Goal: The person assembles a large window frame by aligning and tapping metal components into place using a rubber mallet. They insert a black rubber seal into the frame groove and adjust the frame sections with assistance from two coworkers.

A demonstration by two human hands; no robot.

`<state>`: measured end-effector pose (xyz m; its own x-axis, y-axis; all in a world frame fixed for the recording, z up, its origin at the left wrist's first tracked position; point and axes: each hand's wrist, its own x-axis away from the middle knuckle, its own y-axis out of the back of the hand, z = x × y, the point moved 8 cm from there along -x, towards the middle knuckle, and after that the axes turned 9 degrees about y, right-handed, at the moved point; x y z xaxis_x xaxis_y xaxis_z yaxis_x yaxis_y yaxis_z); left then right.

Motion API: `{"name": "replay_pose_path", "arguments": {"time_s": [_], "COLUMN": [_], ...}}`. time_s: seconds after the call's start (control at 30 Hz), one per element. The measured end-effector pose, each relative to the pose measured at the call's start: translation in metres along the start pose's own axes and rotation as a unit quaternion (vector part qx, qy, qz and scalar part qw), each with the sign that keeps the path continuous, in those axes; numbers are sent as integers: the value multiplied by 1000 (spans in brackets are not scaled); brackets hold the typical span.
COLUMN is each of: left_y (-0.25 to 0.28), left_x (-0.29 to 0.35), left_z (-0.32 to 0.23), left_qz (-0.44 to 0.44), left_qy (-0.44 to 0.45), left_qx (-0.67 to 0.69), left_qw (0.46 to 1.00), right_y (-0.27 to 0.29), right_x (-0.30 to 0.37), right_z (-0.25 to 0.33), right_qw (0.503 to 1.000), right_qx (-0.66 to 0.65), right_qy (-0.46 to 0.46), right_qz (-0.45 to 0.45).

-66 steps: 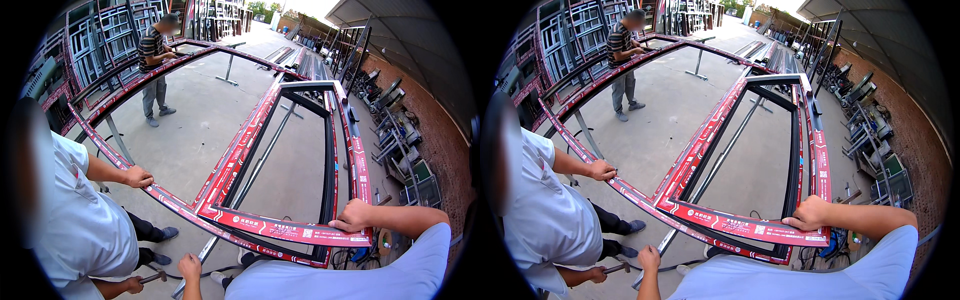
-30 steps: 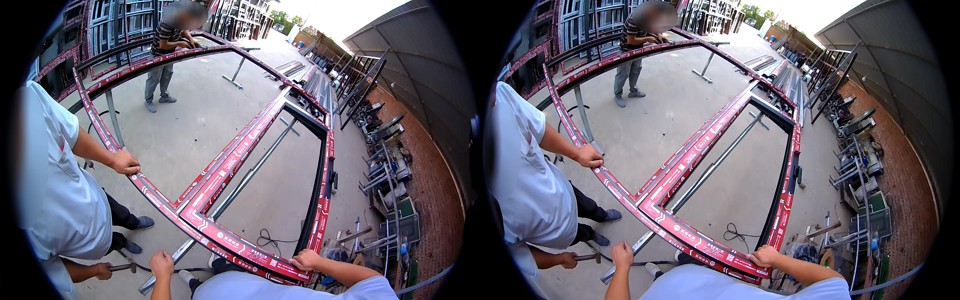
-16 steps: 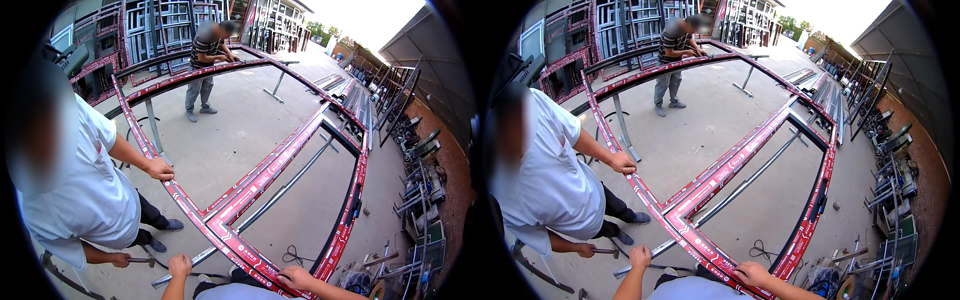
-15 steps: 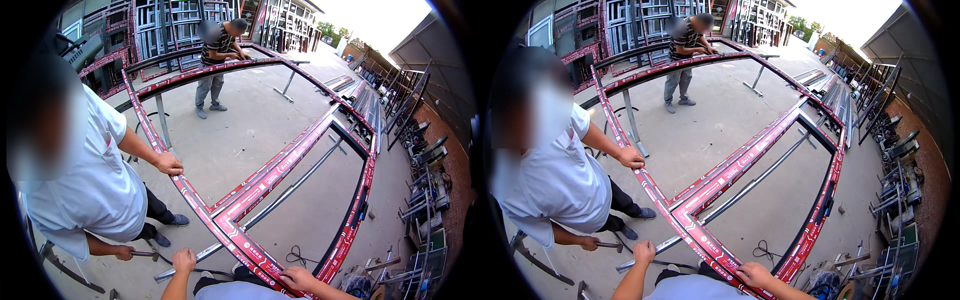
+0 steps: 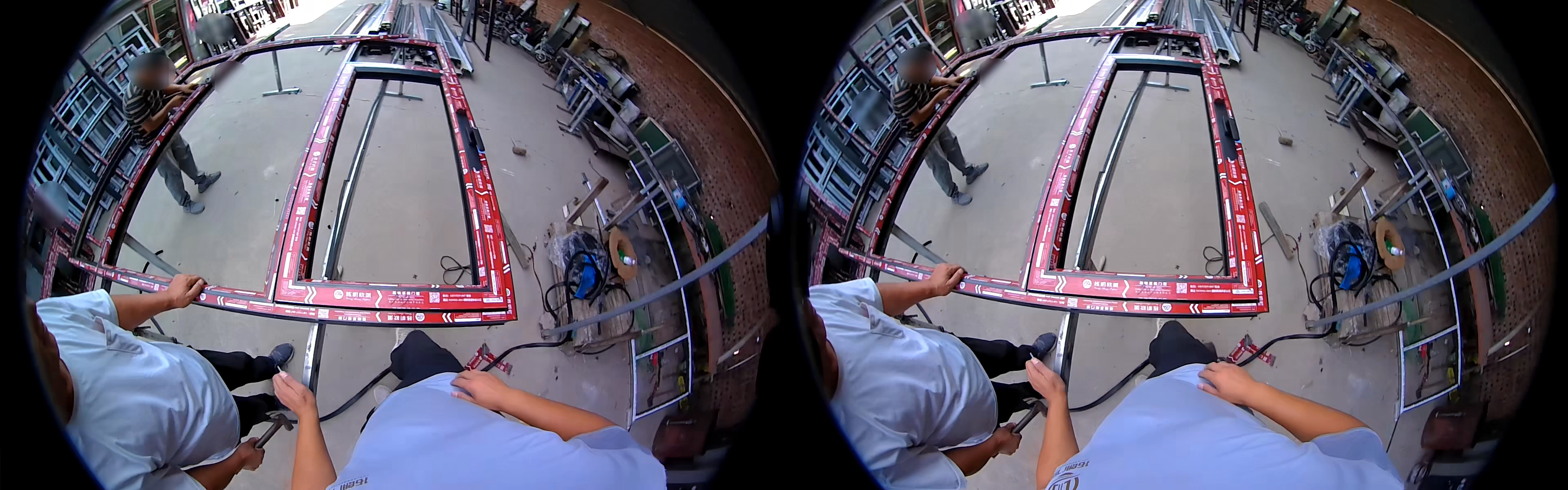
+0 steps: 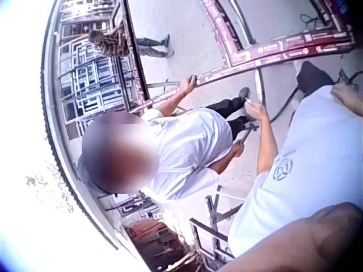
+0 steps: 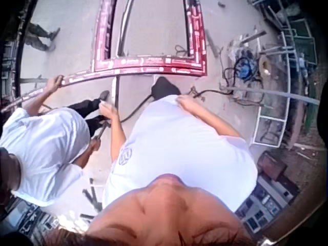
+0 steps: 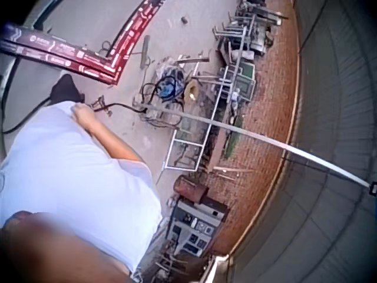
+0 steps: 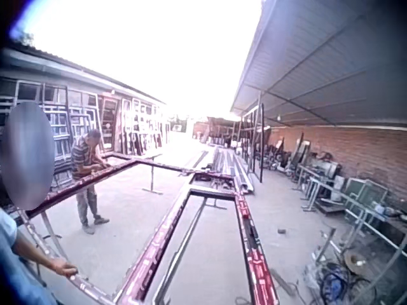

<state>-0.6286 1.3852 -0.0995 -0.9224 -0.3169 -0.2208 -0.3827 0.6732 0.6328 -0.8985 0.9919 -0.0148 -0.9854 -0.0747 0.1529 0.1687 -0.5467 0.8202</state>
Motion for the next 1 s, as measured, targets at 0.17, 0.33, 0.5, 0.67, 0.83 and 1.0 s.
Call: {"name": "replay_pose_path", "arguments": {"time_s": [0.17, 0.33, 0.5, 0.67, 0.83, 1.0], "left_y": [13, 10, -35, -51, -81, -128], "left_x": [32, 95, 187, 307, 416, 531], "left_z": [-1, -160, -280, -367, -402, -456], "left_qz": [199, 451, 688, 815, 869, 898], "left_qy": [90, -12, -18, -104, -126, -110], "left_qx": [129, 237, 237, 188, 96, 115], "left_qw": [967, 860, 686, 538, 468, 410], "right_y": [-4, 29, 46, 76, 69, 95], "right_x": [75, 81, 86, 142, 229, 321], "right_z": [12, 42, 54, 20, -41, -125], "right_qw": [997, 979, 932, 865, 859, 811], "right_qx": [6, -110, -257, -305, -295, -302], "right_qy": [-73, -72, -64, -67, -138, -138], "right_qz": [-6, -154, -246, -392, -394, -482]}}
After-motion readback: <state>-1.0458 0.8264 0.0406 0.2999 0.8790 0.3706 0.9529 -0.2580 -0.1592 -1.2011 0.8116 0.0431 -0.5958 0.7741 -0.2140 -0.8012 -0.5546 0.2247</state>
